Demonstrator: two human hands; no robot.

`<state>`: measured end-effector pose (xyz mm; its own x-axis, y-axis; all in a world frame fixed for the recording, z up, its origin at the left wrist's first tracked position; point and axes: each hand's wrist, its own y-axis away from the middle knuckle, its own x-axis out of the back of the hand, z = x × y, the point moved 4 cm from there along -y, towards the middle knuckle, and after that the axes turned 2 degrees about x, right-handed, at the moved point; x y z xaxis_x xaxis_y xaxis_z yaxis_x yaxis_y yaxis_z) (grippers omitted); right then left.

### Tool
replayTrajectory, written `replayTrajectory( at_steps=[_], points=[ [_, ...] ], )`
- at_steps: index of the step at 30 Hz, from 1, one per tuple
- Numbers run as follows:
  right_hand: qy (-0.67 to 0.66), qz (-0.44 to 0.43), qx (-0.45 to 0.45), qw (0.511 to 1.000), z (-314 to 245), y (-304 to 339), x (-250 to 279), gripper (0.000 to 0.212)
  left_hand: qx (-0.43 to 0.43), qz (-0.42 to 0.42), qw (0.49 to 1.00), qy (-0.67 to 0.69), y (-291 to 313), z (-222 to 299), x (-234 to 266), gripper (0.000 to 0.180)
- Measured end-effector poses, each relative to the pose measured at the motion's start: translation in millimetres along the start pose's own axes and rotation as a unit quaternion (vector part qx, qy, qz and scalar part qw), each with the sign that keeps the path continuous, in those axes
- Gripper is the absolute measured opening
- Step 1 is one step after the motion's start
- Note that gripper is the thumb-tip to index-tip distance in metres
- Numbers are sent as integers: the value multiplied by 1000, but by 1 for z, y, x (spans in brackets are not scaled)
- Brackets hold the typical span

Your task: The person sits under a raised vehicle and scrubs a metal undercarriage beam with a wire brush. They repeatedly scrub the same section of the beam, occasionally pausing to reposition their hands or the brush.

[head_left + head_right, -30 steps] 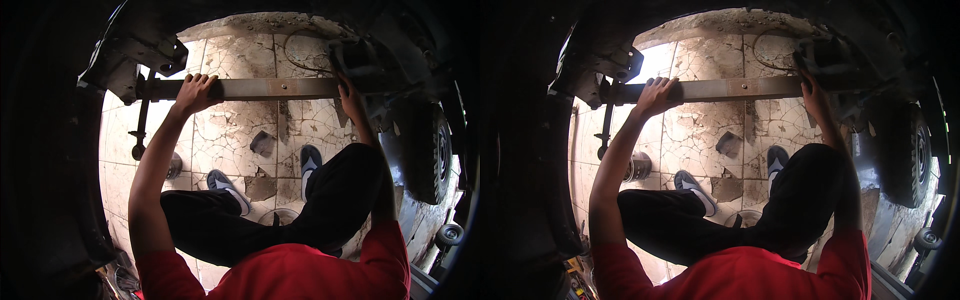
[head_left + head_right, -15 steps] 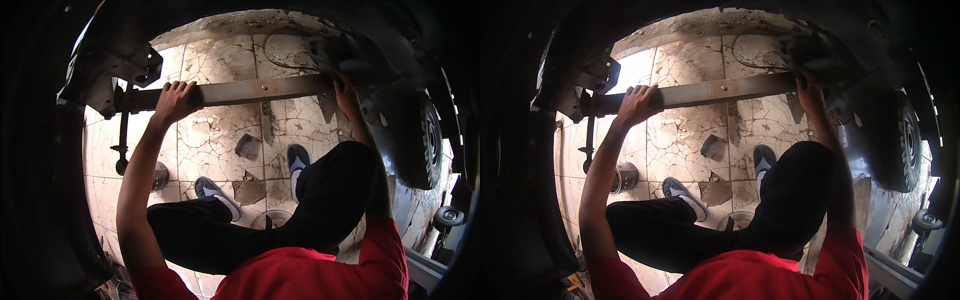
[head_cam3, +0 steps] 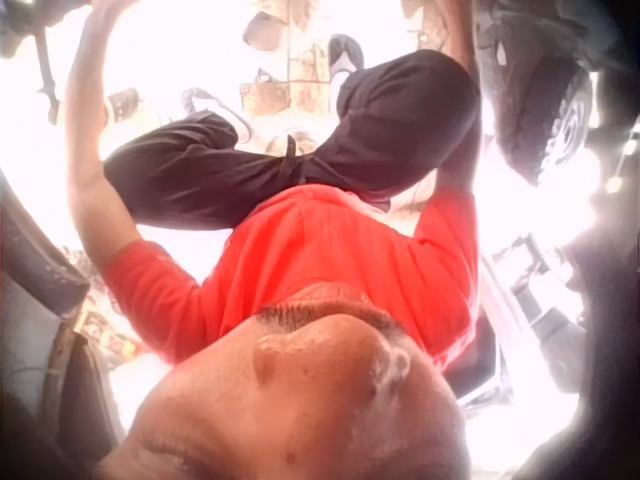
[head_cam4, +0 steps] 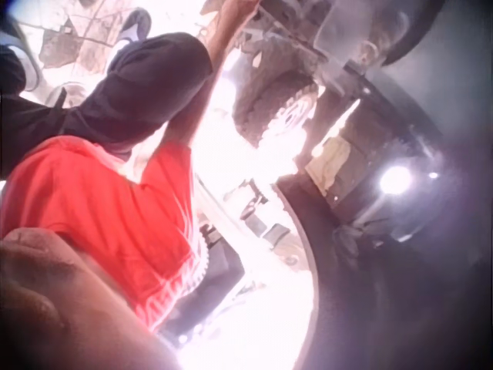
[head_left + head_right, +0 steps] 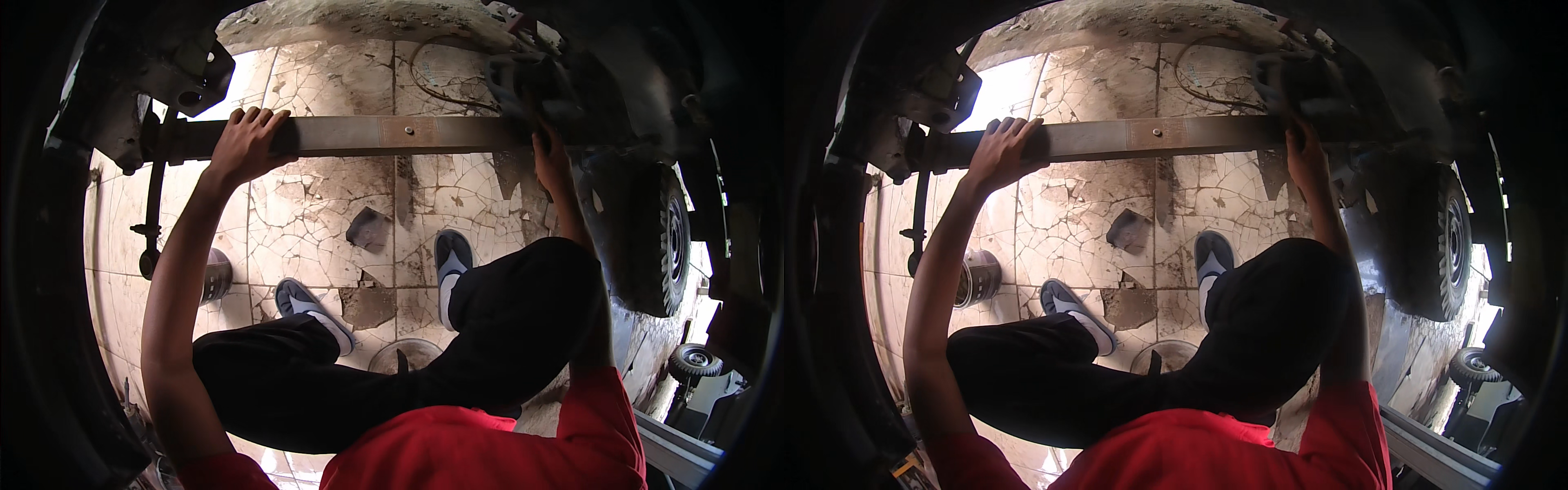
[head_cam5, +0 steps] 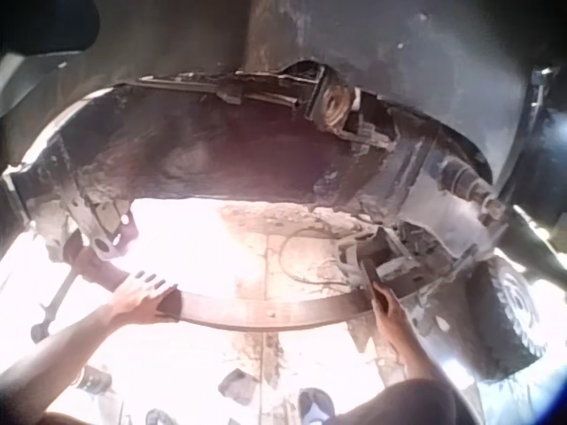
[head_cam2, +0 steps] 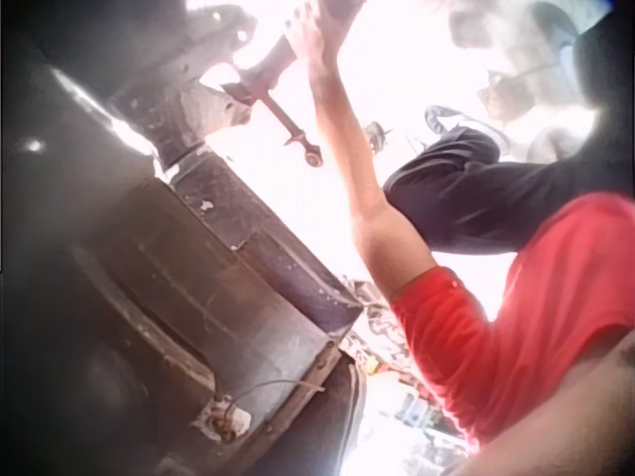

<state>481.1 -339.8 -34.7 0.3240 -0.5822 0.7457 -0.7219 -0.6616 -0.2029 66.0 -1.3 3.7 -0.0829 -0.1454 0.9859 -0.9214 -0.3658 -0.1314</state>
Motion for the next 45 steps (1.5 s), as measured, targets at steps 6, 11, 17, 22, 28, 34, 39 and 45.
replayTrajectory(
  at_steps=[6, 11, 17, 22, 28, 34, 39, 45],
  points=[
    [37, 16, 84, 996, -4, 40, 2, 46, 1, -17, 1000, 5, -4, -2, -7, 82],
    [-18, -12, 28, 999, -13, 85, 7, 45, -13, 10, 1000, 9, -4, -2, -3, 82],
    [22, -50, 19, 998, -43, 17, -14, 44, -9, 2, 1000, 4, -3, -1, -3, 84],
    [5, -45, 81, 996, -43, 16, -20, 41, 4, -11, 1000, -5, -5, 0, -7, 84],
    [-55, -53, 110, 991, -36, 77, -22, 46, 15, -19, 1000, -9, 0, 0, 0, 83],
    [7, -3, 51, 999, -28, 38, -8, 47, 6, -7, 1000, 3, -5, 2, -4, 82],
    [-50, -104, 121, 986, -48, 55, -15, 45, 4, -2, 1000, -5, -2, 0, -4, 83],
    [-47, -75, 45, 995, -30, 76, 19, 46, -1, 2, 1000, 2, 1, -3, -4, 85]
  ],
)
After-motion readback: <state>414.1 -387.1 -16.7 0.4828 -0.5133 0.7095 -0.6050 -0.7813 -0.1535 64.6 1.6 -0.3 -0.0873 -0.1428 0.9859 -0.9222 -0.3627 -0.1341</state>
